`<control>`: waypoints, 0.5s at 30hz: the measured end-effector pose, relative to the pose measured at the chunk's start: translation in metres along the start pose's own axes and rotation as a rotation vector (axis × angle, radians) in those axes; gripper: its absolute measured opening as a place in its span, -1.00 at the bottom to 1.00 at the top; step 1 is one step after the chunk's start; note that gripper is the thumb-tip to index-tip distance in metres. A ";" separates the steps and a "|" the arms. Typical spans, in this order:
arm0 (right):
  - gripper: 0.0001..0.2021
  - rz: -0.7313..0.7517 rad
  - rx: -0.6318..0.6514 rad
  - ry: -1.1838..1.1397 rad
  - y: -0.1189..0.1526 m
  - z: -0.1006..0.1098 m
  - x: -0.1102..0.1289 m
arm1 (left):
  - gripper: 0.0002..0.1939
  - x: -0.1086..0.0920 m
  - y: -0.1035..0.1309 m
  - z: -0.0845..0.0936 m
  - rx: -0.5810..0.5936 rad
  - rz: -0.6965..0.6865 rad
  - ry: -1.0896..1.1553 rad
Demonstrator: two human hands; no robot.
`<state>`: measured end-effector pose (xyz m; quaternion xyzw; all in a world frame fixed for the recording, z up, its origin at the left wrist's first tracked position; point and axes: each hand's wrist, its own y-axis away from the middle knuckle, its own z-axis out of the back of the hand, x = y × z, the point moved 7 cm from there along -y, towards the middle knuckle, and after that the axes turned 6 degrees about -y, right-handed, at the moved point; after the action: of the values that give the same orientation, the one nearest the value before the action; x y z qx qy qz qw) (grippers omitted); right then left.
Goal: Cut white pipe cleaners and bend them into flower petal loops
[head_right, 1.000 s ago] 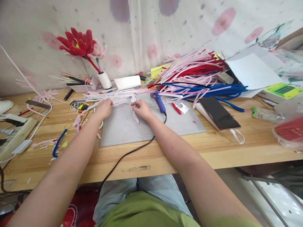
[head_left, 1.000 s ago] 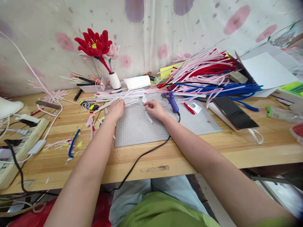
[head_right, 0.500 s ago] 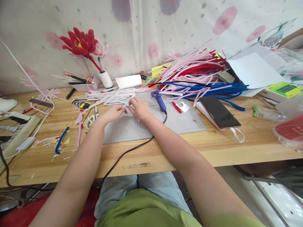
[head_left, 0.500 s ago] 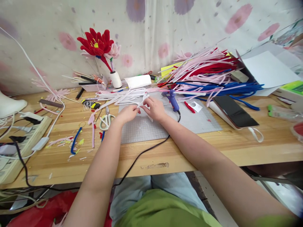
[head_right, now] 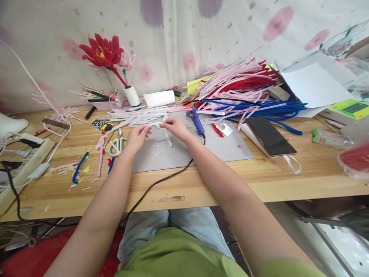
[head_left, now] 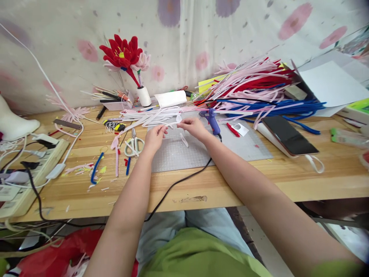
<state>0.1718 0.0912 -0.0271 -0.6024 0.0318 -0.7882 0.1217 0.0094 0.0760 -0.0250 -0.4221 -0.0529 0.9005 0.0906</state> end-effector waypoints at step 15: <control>-0.65 -0.136 0.258 -0.489 0.004 -0.025 -0.017 | -0.81 0.000 0.024 -0.059 0.364 0.406 0.692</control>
<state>0.1525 0.0889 -0.0503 -0.7549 -0.1395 -0.6236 0.1480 0.0516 0.0534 -0.0667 -0.6777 0.2241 0.7004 -0.0030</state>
